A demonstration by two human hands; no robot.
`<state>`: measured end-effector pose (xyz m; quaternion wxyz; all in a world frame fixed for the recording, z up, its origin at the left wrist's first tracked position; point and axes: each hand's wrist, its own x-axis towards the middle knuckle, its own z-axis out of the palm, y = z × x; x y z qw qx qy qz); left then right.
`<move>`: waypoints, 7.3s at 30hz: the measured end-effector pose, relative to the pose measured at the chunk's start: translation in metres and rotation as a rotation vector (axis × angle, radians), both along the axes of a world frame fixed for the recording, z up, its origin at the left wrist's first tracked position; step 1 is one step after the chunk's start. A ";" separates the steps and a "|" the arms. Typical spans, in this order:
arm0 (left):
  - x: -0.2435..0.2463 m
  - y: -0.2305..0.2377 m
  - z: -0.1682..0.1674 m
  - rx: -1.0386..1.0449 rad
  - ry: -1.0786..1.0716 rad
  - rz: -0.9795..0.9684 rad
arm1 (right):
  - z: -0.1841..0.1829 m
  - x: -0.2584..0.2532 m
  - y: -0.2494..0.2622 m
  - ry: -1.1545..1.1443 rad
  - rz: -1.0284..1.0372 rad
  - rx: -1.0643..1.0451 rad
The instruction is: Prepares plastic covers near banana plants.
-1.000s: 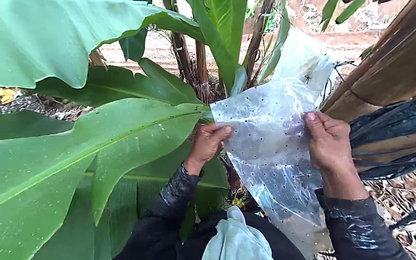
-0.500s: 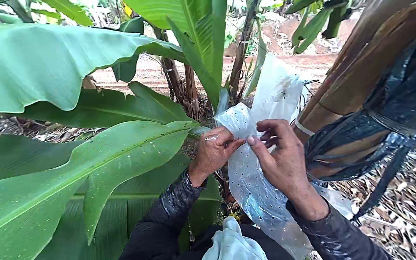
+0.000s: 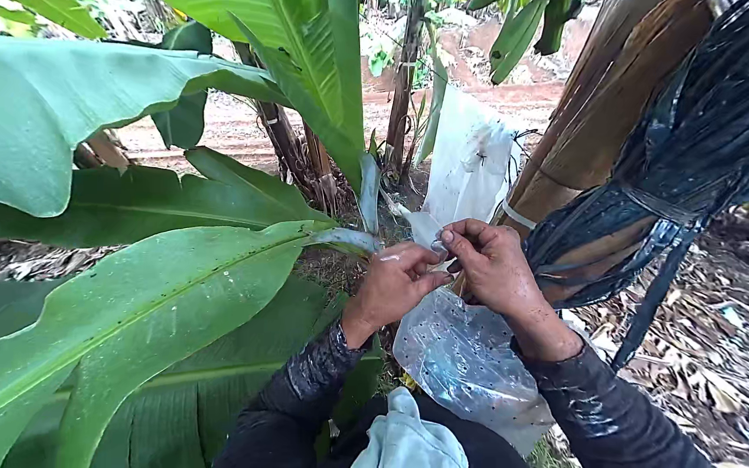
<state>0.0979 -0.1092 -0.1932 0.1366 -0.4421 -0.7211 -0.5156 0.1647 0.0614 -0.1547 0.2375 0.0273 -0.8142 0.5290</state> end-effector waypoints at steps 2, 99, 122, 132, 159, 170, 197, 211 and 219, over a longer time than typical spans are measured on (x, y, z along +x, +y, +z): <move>-0.002 -0.001 0.001 0.113 -0.229 -0.040 | -0.006 0.000 0.005 0.016 0.052 -0.152; -0.009 -0.030 -0.037 0.010 -0.256 0.038 | -0.125 0.014 -0.001 -0.136 0.141 -0.330; -0.035 0.059 -0.103 -0.053 0.274 -0.197 | -0.130 -0.001 -0.017 -0.373 -0.215 -0.993; -0.082 0.042 -0.043 0.042 0.116 -0.226 | -0.109 0.029 0.010 -0.126 0.156 -0.171; -0.002 0.021 -0.050 -0.006 -0.420 -0.034 | -0.106 0.019 -0.004 0.076 -0.064 -0.289; -0.005 0.025 -0.054 -0.177 -0.074 -0.059 | -0.098 0.038 0.011 -0.204 0.118 -0.924; -0.040 0.020 -0.059 -0.230 -0.325 -0.200 | -0.143 0.050 0.020 -0.084 0.292 -0.651; -0.078 0.045 -0.022 -0.045 0.200 -0.067 | -0.132 0.045 0.024 -0.175 0.301 -0.528; -0.090 0.047 -0.003 -0.288 0.546 -0.021 | -0.120 0.044 0.040 -0.280 0.265 -0.427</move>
